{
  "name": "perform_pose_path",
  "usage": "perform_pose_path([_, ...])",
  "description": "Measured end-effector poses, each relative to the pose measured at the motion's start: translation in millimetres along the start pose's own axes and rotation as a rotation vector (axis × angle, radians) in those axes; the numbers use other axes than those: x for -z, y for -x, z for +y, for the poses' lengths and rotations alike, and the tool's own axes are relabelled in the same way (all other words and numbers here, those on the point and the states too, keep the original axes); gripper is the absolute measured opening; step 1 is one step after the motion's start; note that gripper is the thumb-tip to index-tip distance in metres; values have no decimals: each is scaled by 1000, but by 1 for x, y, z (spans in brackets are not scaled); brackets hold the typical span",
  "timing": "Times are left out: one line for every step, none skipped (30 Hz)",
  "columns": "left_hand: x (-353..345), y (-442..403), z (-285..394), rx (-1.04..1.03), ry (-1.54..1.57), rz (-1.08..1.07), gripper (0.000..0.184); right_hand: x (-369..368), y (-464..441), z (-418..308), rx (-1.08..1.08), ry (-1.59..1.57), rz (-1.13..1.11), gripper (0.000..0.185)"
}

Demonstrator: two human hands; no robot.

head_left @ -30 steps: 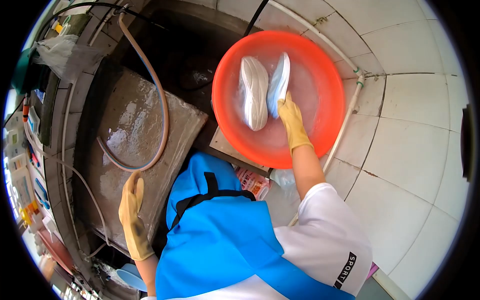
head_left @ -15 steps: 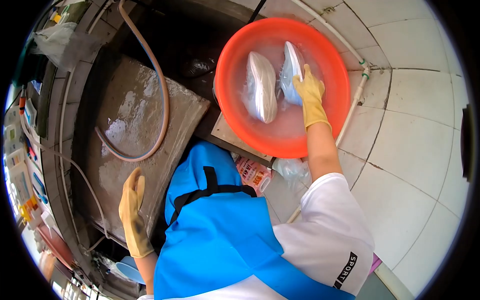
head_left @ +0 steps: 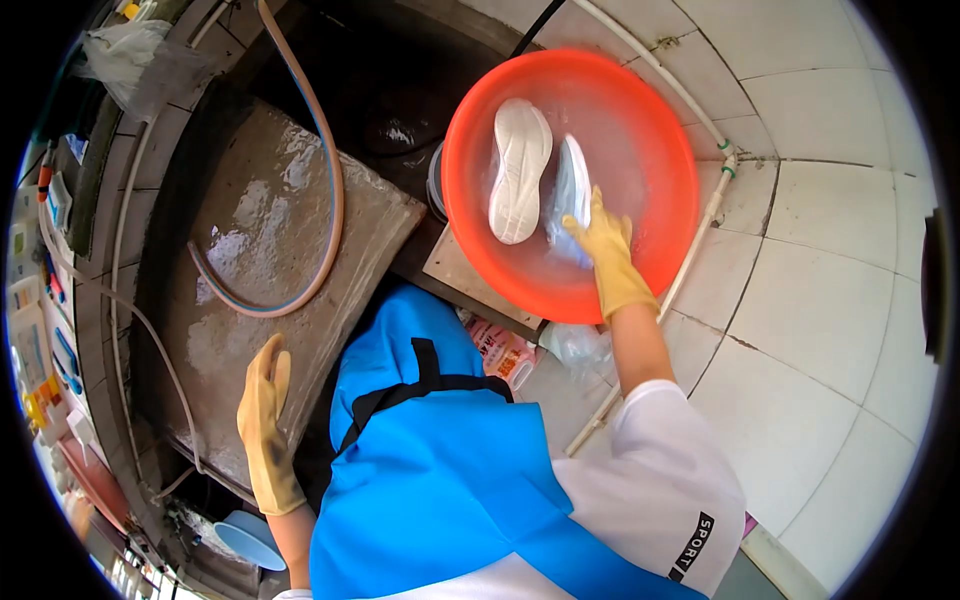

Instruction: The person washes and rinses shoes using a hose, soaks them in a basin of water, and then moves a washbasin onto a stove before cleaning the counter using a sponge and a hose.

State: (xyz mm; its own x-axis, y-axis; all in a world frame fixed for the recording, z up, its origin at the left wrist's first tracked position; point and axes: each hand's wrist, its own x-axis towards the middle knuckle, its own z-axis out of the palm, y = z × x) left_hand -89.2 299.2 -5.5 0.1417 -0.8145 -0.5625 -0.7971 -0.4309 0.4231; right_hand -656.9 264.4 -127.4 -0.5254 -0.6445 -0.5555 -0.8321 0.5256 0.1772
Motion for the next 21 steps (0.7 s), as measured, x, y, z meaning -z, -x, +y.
perform_pose_path([-2, -2, -6, 1, 5, 1, 37, 1, 15, -3, 18, 23, -20, 106])
perform_pose_path([-4, -3, -11, 8, 18, -18, 39, 4, 30, -8, 20, 27, -17, 106])
perform_pose_path([-7, -5, -15, 16, 31, -36, 40, 10, 45, -17, 9, 69, -60, 109])
perform_pose_path([-9, -6, -18, 16, 33, -34, 40, 11, 55, -23, -4, 108, -104, 112])
perform_pose_path([-11, -7, -21, 5, 30, -45, 41, 7, 57, -25, -4, 108, -101, 112])
perform_pose_path([-13, -8, -23, -7, 25, -55, 41, -1, 56, -27, -13, 156, -88, 112])
perform_pose_path([-14, -10, -25, -10, 23, -55, 41, -5, 54, -27, -24, 203, -77, 112])
perform_pose_path([-16, -11, -27, -21, 15, -53, 41, -7, 50, -26, -28, 200, -77, 112])
perform_pose_path([-16, -12, -23, -31, 9, -48, 41, -7, 44, -26, -37, 177, -67, 112])
perform_pose_path([-15, -11, -18, -30, 8, -45, 41, -7, 37, -27, -42, 156, -58, 113])
perform_pose_path([-14, -8, -12, -9, 9, -54, 41, -7, 29, -26, -36, 155, -59, 113])
perform_pose_path([-12, -7, -7, 12, 11, -62, 42, -7, 19, -21, -36, 101, 13, 113])
perform_pose_path([-12, -8, -5, 17, 9, -59, 42, -7, 7, -16, -36, 47, 86, 112])
perform_pose_path([-11, -10, -3, 0, -1, -61, 43, -12, -9, -10, -37, 51, 105, 115])
perform_pose_path([-9, -13, -2, -16, -14, -63, 44, -7, -9, -4, -32, 48, 100, 115])
perform_pose_path([-11, -20, -4, -3, -19, -54, 44, 5, -8, -4, -76, 44, 130, 116])
perform_pose_path([-15, -26, -11, -30, 18, -65, 46, 13, -10, -9, -95, 34, 156, 117])
perform_pose_path([-13, -34, -21, -52, 45, -66, 48, 13, -14, -3, -117, -39, 130, 118])
perform_pose_path([-9, -44, -24, -10, 23, -80, 52, 12, -20, 6, -134, -113, 102, 119])
perform_pose_path([-16, -61, -48, -60, 109, -56, 55, 17, -18, 6, -137, -62, 147, 114])
perform_pose_path([-23, -81, -66, -75, 87, 18, 57, 16, -21, 11, -137, -114, 205, 111])
